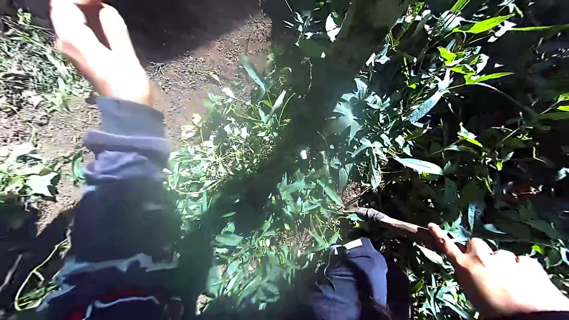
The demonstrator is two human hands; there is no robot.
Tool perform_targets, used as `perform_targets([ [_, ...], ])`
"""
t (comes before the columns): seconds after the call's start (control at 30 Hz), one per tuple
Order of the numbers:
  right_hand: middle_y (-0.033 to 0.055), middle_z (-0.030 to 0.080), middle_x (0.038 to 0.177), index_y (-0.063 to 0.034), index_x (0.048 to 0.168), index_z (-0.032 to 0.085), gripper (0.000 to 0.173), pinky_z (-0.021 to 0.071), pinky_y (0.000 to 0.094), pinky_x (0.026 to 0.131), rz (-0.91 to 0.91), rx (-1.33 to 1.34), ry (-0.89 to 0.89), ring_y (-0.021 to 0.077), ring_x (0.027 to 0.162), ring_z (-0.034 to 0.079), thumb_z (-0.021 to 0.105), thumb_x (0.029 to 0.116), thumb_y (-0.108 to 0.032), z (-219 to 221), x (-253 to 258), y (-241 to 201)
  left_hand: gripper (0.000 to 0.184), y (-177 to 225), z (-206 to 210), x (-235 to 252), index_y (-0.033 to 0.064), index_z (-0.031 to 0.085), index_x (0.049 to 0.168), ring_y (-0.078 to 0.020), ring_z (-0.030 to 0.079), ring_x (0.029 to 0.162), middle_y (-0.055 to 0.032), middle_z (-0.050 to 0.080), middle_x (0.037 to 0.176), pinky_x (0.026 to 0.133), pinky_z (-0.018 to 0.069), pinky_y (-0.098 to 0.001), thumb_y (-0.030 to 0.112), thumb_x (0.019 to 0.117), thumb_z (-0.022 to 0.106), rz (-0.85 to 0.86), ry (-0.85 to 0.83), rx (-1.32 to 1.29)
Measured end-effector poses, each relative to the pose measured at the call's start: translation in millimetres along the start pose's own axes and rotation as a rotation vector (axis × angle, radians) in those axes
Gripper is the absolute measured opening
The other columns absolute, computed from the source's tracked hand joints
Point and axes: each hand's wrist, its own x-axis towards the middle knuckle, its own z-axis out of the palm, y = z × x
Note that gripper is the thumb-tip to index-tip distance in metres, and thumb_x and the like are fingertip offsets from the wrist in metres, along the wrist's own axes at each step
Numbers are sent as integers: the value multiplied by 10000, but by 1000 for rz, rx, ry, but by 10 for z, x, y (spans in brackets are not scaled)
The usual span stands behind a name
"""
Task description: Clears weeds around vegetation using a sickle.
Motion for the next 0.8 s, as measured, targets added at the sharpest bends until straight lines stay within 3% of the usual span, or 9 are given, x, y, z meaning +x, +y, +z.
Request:
perform_targets([
  [0.07,415,614,1147,-121,1578,411,557,448,725,874,-7,-29,-6,623,999,613,444,1032,-17,-25,15,-10,310,575,789,-954,-111,652,1098,-256,699,958,-228,701,1038,883,562,-429,137,1024,482,206,-333,-247],
  [0.13,409,615,1164,-126,1577,415,549,455,715,880,-6,-38,-22,615,1010,616,450,1037,-28,-40,13,-26,271,744,1628,-1508,-45,692,1197,-370,691,1109,-233,712,1169,1007,518,-560,103,1058,513,142,-883,-192],
  [0.2,393,629,1154,-131,1567,437,547,465,702,859,-14,-39,-2,601,974,630,461,1030,-27,-11,7,1,316,536,2405,-1674,1,648,1324,-451,601,1263,-261,635,1343,1075,454,-635,67,1030,556,4,-1136,-25],
  [0.33,375,646,1110,-135,1565,444,562,477,694,833,-4,-24,37,582,938,642,469,1017,-11,129,-71,22,537,155,3038,-1631,16,497,1484,-439,404,1457,-248,452,1555,1184,345,-597,179,993,643,-198,-1041,238],
  [0.43,383,638,1149,-152,1569,440,579,455,713,879,28,33,40,593,987,631,477,1011,-2,218,-109,-2,489,113,3046,-1690,12,540,1438,-449,494,1382,-251,536,1477,1121,414,-619,206,999,632,-248,-994,332],
  [0.53,369,658,1077,-151,1544,481,570,472,695,840,15,4,109,578,920,648,499,1001,20,270,-109,16,397,201,2939,-1708,-53,635,1294,-463,545,1321,-287,610,1358,1106,414,-619,233,1022,594,-261,-1140,555],
  [0.63,363,654,1071,-157,1552,470,586,469,685,837,10,6,82,564,909,645,499,996,25,232,-97,55,393,151,2891,-1652,-8,694,1211,-437,624,1222,-252,673,1264,1031,463,-642,316,1003,612,-221,-1128,642],
  [0.7,361,650,1086,-163,1561,456,585,466,684,851,16,13,61,565,934,642,481,1005,16,221,-95,72,366,162,2735,-1504,11,681,1241,-429,637,1210,-242,681,1261,1015,476,-649,285,1010,605,-216,-1004,535],
  [0.8,365,652,1061,-140,1554,463,579,472,686,822,-2,9,82,568,902,647,486,998,22,229,-95,80,398,373,2439,-1189,-36,545,1374,-465,588,1277,-298,616,1340,1034,462,-654,226,1089,453,-324,-835,278],
])
